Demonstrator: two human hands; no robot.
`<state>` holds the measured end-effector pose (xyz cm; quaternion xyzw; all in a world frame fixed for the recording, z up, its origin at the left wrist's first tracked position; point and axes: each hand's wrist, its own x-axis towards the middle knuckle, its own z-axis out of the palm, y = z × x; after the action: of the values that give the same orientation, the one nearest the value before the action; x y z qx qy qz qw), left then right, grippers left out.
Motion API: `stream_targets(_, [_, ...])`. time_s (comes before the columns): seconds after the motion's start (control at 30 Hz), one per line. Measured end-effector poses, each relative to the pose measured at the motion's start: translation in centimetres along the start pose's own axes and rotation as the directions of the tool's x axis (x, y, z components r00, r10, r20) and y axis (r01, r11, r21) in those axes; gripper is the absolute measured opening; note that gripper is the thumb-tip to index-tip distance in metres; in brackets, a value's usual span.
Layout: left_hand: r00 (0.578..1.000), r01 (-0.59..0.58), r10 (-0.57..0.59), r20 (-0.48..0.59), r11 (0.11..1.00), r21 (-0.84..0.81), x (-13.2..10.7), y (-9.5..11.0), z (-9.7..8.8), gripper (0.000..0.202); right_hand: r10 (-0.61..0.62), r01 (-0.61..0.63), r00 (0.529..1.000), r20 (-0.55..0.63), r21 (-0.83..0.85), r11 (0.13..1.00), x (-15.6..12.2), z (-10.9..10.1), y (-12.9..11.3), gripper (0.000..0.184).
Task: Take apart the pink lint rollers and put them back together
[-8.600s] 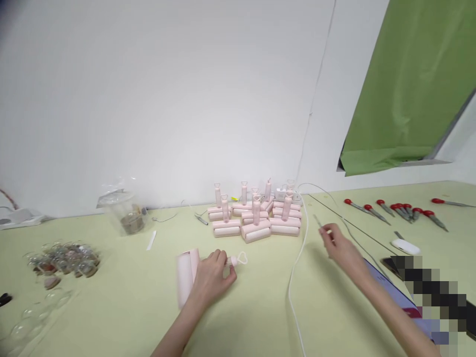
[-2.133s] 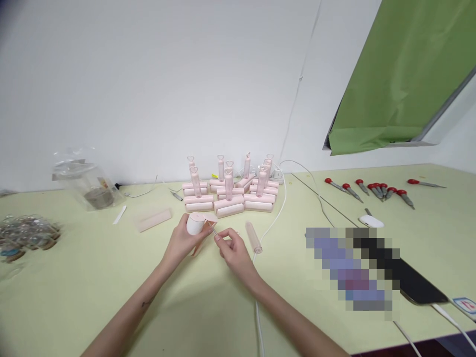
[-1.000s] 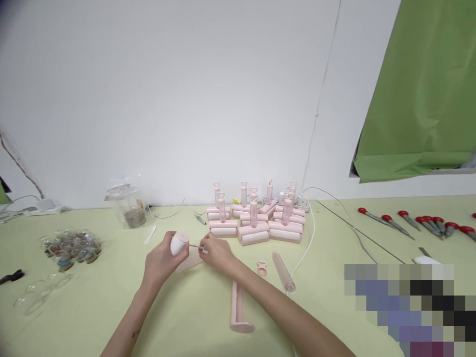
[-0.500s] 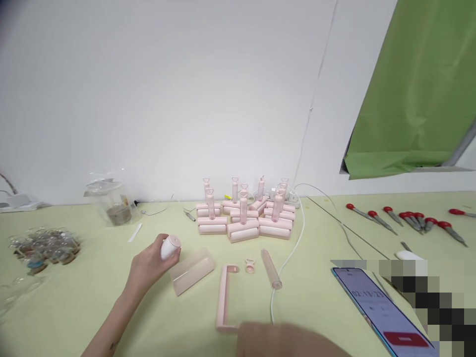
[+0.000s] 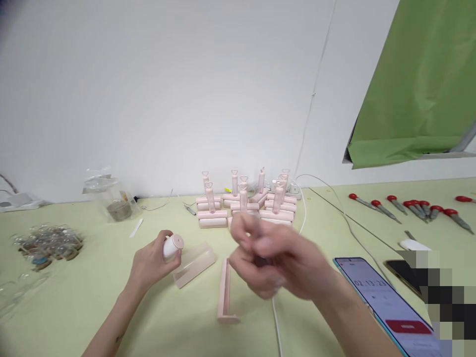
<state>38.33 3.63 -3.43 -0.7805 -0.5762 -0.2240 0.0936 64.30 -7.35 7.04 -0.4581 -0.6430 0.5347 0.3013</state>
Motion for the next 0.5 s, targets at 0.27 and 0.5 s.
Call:
stream_targets(0.27, [0.958,-0.205,0.212,-0.193,0.977,0.057,-0.1,0.1,0.5,0.033,-0.173,-0.014,0.959,-0.226,-0.644,0.765,7.9,4.1,4.1,0.037])
stream_targets(0.5, [0.930,-0.273,0.285,-0.232,0.958,0.082,-0.2,0.1,1.1,0.032,-0.238,0.016,0.946,-0.219,-0.703,0.711,9.0,5.1,5.8,0.037])
